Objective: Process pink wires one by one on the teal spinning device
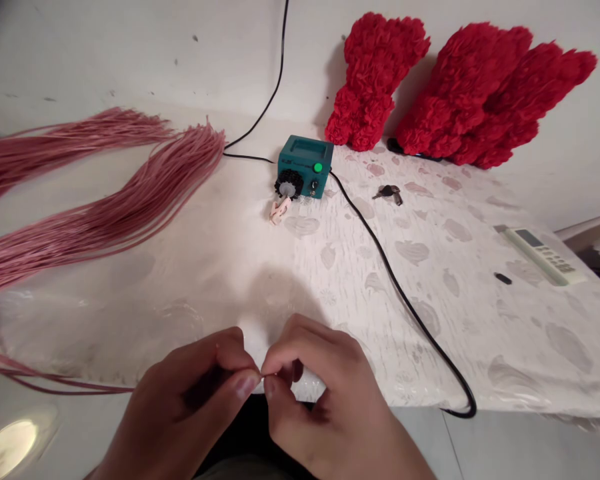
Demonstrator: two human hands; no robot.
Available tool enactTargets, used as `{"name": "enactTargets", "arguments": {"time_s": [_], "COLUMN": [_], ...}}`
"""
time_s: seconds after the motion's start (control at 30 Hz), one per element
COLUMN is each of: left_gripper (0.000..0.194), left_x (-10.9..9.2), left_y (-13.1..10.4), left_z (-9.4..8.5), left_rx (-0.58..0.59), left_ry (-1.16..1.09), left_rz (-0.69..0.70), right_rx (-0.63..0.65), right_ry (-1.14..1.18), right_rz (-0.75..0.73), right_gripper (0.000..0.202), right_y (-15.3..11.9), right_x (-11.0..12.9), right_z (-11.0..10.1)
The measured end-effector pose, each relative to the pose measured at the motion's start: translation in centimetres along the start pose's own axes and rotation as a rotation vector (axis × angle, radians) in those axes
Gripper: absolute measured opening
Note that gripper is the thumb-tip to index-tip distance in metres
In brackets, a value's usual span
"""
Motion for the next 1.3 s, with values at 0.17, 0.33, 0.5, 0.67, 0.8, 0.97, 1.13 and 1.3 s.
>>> {"name": "enactTargets", "arguments": {"time_s": [0.17,0.33,0.5,0.67,0.8,0.97,1.13,1.3], "left_gripper": [0.021,0.02,0.018,0.018,0.018,0.018,0.019,0.019], "left_x": [-0.1,-0.3,-0.1,-0.3,-0.6,-0.7,-0.4,-0.3], "left_y": [0.1,0.0,0.1,0.3,0.5,0.2,0.0,0.2], "left_z": [0.2,0.4,0.3,0.2,0.2,-0.1,-0.5,-0.4], "left_rx": [0.051,0.083,0.088,0.062,0.039,0.005,-0.028,-0.004], "left_ry": [-0.132,-0.154,-0.038,0.082,0.115,0.154,0.165,0.132], "left_rz": [-0.052,-0.082,-0.015,0.112,0.157,0.168,0.12,0.124], "right_rx": [0.017,0.083,0.044,-0.002,-0.012,-0.034,-0.046,0.011], "right_ry": [0.135,0.231,0.111,-0.08,-0.12,-0.118,-0.112,-0.129], "right_rz": [-0.004,0.025,0.041,0.042,0.032,0.024,0.044,-0.018], "right_gripper": [0.023,0.02,0.02,0.023,0.024,0.023,0.02,0.028], "right_y": [0.2,0.4,0.6,0.5,0.4,0.5,0.1,-0.1], "right_x": [-0.4,-0.8,-0.6,0.2,0.5,0.3,-0.1,0.2], "right_z": [0.1,0.4,0.3,0.3,0.3,0.0,-0.6,-0.2]}}
Point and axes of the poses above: each hand's wrist, its own y-axis towards the middle knuckle, its own z-axis out of the palm, x = y × z, the point moved 6 cm from there along y, towards the middle knuckle, and after that the axes turned 9 degrees about x, right-handed, at the moved point
